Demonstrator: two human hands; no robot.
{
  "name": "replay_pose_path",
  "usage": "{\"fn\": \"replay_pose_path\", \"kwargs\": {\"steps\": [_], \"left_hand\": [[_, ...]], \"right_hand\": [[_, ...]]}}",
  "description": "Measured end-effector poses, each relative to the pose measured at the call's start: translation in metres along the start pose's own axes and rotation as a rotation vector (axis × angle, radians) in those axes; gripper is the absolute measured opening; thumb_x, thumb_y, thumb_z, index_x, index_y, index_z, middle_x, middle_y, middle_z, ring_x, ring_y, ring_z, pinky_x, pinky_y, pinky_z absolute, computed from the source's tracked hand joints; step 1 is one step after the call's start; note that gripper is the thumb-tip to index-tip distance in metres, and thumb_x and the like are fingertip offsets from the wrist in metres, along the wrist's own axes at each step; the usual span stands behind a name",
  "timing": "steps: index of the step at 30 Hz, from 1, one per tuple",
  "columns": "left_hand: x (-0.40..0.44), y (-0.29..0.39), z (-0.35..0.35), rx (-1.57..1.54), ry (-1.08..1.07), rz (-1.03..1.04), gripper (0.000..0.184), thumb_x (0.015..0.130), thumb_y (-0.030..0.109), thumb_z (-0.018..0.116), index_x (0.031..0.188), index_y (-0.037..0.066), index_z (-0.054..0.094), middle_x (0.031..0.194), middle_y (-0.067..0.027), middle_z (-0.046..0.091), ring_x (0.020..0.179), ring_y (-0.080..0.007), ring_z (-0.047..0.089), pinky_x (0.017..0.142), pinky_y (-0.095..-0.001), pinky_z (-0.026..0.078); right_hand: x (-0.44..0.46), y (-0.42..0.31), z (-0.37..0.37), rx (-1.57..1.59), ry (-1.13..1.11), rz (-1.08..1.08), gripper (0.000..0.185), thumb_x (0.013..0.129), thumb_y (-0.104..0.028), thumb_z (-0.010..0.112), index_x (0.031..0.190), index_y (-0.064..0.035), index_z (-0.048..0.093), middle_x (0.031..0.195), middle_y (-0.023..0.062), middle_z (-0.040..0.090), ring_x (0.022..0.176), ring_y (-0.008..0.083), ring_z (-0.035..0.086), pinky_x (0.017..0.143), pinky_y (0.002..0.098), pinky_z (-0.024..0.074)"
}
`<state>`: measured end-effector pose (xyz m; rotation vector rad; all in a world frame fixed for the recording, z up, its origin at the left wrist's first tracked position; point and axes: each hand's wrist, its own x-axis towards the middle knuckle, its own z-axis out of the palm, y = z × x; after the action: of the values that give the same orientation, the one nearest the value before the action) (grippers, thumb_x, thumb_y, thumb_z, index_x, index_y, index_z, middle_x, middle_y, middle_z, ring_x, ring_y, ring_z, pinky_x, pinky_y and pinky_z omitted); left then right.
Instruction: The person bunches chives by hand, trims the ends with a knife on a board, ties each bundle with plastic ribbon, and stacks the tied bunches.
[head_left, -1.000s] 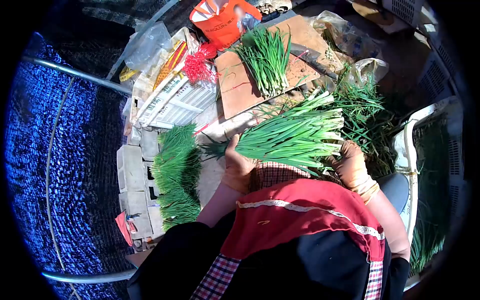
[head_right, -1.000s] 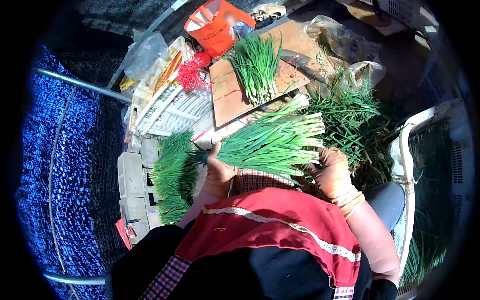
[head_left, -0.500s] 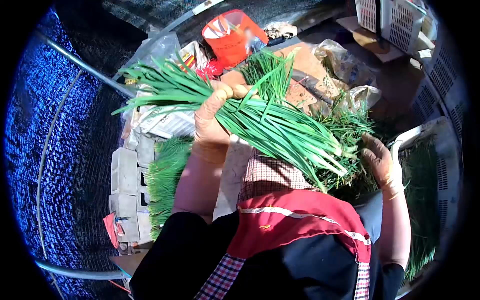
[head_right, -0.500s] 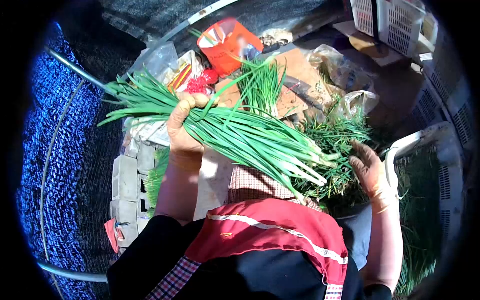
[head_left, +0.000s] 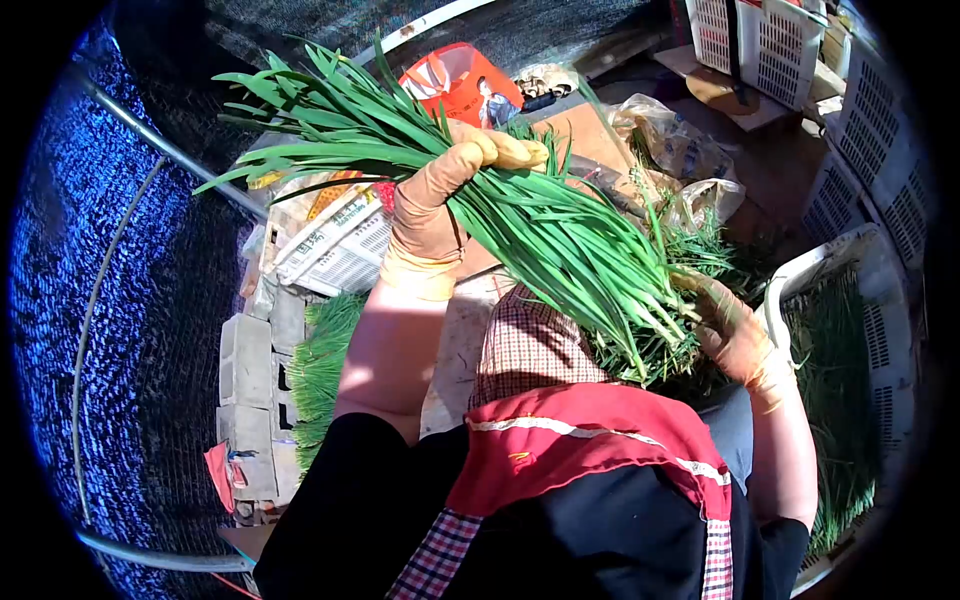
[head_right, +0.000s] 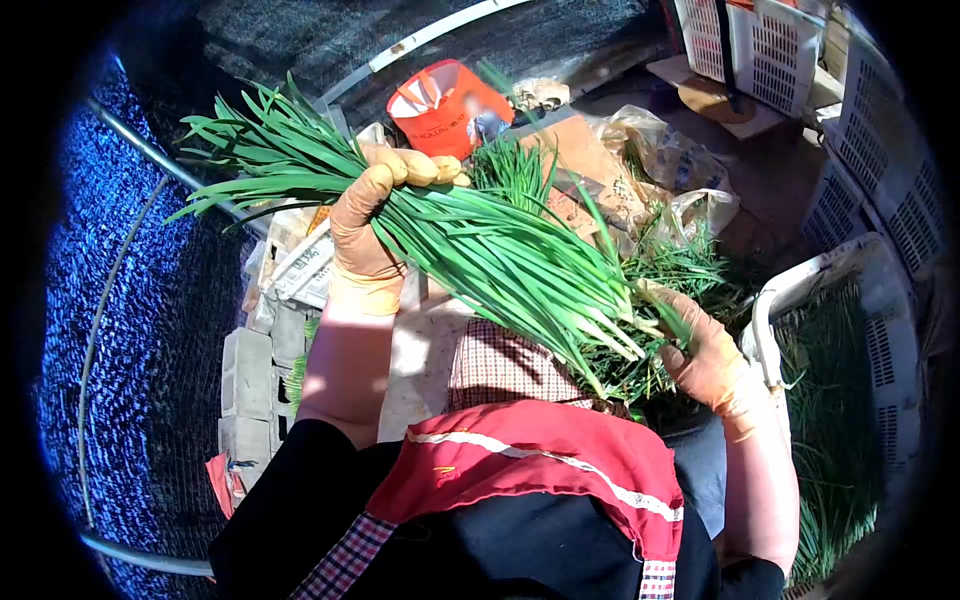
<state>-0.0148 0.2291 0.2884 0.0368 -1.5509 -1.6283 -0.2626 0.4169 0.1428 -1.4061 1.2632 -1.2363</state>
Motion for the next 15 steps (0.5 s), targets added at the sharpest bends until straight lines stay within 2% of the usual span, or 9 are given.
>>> {"fn": "replay_pose_path", "kwargs": {"steps": [3, 4, 6, 7, 9, 10, 12, 14, 15], "left_hand": [[0.003, 0.001, 0.001, -0.036, -0.020, 0.006, 0.017, 0.082, 0.017, 0.058, 0.083, 0.000, 0.057, 0.085, -0.0137, 0.062, 0.092, -0.0302, 0.060, 0.084, -0.0491, 0.047], [0.004, 0.001, -0.001, 0.011, -0.032, 0.014, 0.016, 0.083, 0.016, 0.057, 0.083, 0.000, 0.057, 0.085, -0.0137, 0.062, 0.092, -0.0300, 0.060, 0.085, -0.0489, 0.046], [0.006, 0.001, -0.003, 0.011, -0.059, 0.016, 0.015, 0.084, 0.015, 0.056, 0.085, 0.000, 0.057, 0.085, -0.0137, 0.062, 0.093, -0.0298, 0.060, 0.086, -0.0489, 0.046], [0.006, 0.001, -0.004, 0.000, -0.061, 0.009, 0.015, 0.084, 0.015, 0.056, 0.085, 0.000, 0.057, 0.086, -0.0136, 0.062, 0.093, -0.0299, 0.060, 0.086, -0.0490, 0.046], [0.007, 0.001, -0.005, -0.010, -0.064, 0.002, 0.015, 0.084, 0.015, 0.055, 0.085, 0.000, 0.057, 0.086, -0.0136, 0.062, 0.093, -0.0300, 0.060, 0.086, -0.0492, 0.046], [0.007, 0.001, -0.006, -0.021, -0.066, 0.005, 0.015, 0.084, 0.015, 0.055, 0.085, 0.000, 0.057, 0.086, -0.0136, 0.062, 0.093, -0.0299, 0.060, 0.086, -0.0494, 0.045], [0.009, 0.002, -0.007, -0.030, -0.068, 0.010, 0.015, 0.084, 0.015, 0.055, 0.085, 0.000, 0.057, 0.087, -0.0137, 0.062, 0.094, -0.0299, 0.060, 0.087, -0.0496, 0.045], [0.010, 0.005, -0.010, 0.006, -0.039, 0.015, 0.015, 0.084, 0.015, 0.055, 0.085, 0.000, 0.057, 0.088, -0.0132, 0.062, 0.094, -0.0295, 0.060, 0.087, -0.0501, 0.045], [0.011, 0.006, -0.016, -0.032, -0.018, 0.017, 0.013, 0.084, 0.015, 0.055, 0.084, 0.001, 0.056, 0.088, -0.0120, 0.062, 0.093, -0.0293, 0.060, 0.087, -0.0507, 0.045]], "right_hand": [[-0.006, -0.008, 0.001, 0.058, -0.018, -0.051, 0.063, 0.070, 0.011, 0.049, 0.130, -0.0026, 0.039, 0.129, 0.0092, 0.045, 0.111, 0.0175, 0.049, 0.096, 0.0305, 0.0392], [-0.006, -0.009, 0.004, 0.011, 0.021, -0.074, 0.059, 0.071, 0.012, 0.052, 0.127, -0.0028, 0.044, 0.125, 0.0078, 0.048, 0.110, 0.0178, 0.050, 0.096, 0.0312, 0.0397], [-0.003, -0.014, 0.014, -0.043, 0.134, -0.066, 0.047, 0.073, 0.005, 0.058, 0.118, -0.0042, 0.053, 0.108, 0.0097, 0.058, 0.097, 0.0198, 0.058, 0.085, 0.0302, 0.0464], [-0.002, -0.013, 0.014, -0.044, 0.135, -0.068, 0.047, 0.073, 0.005, 0.058, 0.118, -0.0042, 0.053, 0.108, 0.0097, 0.058, 0.097, 0.0198, 0.058, 0.085, 0.0302, 0.0464], [0.003, -0.011, 0.012, -0.550, 0.116, -0.011, 0.032, 0.078, 0.001, 0.059, 0.108, -0.0065, 0.060, 0.088, 0.0077, 0.064, 0.082, 0.0207, 0.062, 0.072, 0.0325, 0.0478], [0.006, -0.017, 0.013, -0.783, 0.128, -0.104, 0.025, 0.076, 0.000, 0.061, 0.100, -0.0086, 0.064, 0.074, 0.0076, 0.061, 0.069, 0.0232, 0.059, 0.061, 0.0315, 0.0449], [0.004, 0.009, 0.009, -0.827, 0.234, -0.227, 0.021, 0.076, -0.003, 0.062, 0.096, -0.0082, 0.064, 0.074, 0.0073, 0.060, 0.066, 0.0236, 0.057, 0.061, 0.0314, 0.0449], [0.000, 0.015, 0.003, -0.684, 0.375, -0.231, 0.019, 0.074, -0.006, 0.060, 0.092, -0.0099, 0.063, 0.072, 0.0107, 0.059, 0.068, 0.0305, 0.057, 0.058, 0.0384, 0.0444], [-0.006, 0.024, -0.005, -0.724, 0.428, -0.172, 0.018, 0.073, -0.006, 0.061, 0.090, -0.0097, 0.064, 0.073, 0.0105, 0.060, 0.070, 0.0296, 0.059, 0.061, 0.0375, 0.0452]]}}
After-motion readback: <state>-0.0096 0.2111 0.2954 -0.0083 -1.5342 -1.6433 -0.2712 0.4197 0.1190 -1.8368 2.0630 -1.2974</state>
